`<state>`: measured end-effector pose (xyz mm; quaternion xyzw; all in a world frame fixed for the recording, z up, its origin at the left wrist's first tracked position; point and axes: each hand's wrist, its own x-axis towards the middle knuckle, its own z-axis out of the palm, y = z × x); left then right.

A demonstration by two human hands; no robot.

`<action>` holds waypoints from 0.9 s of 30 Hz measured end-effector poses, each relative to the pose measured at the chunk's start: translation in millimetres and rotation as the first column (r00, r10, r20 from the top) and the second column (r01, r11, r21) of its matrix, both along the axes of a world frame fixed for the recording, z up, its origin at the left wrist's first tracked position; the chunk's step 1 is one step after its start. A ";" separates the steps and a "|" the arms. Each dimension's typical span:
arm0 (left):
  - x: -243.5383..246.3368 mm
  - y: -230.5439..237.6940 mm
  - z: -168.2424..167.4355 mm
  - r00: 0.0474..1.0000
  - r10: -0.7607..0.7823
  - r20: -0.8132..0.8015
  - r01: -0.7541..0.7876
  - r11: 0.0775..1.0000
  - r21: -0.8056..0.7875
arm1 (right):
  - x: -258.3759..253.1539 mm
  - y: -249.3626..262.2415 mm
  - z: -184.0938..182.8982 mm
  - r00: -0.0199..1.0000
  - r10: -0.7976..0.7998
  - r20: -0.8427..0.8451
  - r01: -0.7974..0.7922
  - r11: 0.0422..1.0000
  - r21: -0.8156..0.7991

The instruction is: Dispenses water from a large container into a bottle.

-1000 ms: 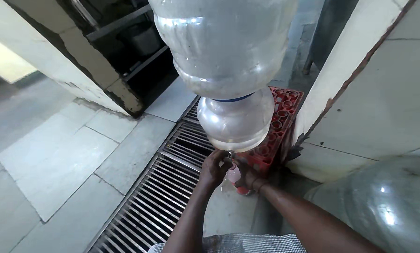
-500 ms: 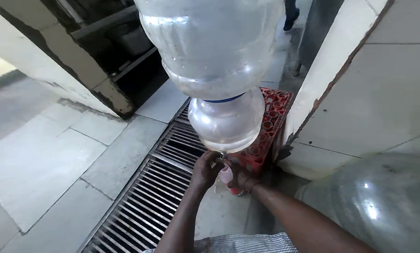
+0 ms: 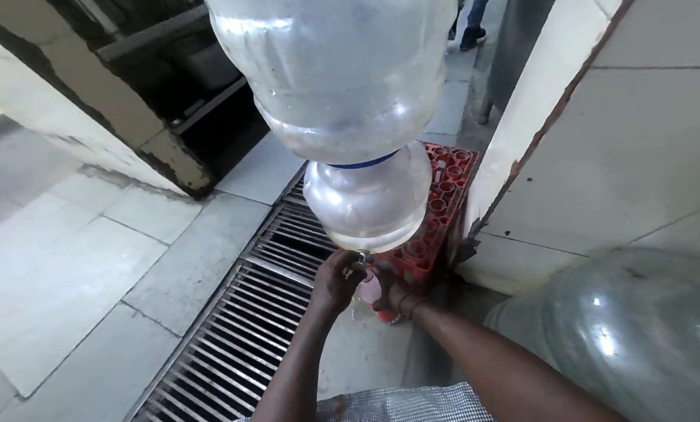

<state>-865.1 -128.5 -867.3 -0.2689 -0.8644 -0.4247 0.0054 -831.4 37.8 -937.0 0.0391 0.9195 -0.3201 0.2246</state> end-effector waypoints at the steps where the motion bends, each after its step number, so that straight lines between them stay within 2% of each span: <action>1: -0.1 0.1 -0.4 1.000 0.002 -0.006 -0.002 1.000 -0.002 | -0.5 0.2 -1.8 1.000 0.002 -0.006 -0.002 1.000 0.000; 27: 0.9 0.5 0.6 0.999 0.006 -0.032 -0.006 1.000 -0.005 | -0.5 -0.3 -2.4 1.000 -0.004 -0.007 0.004 1.000 -0.012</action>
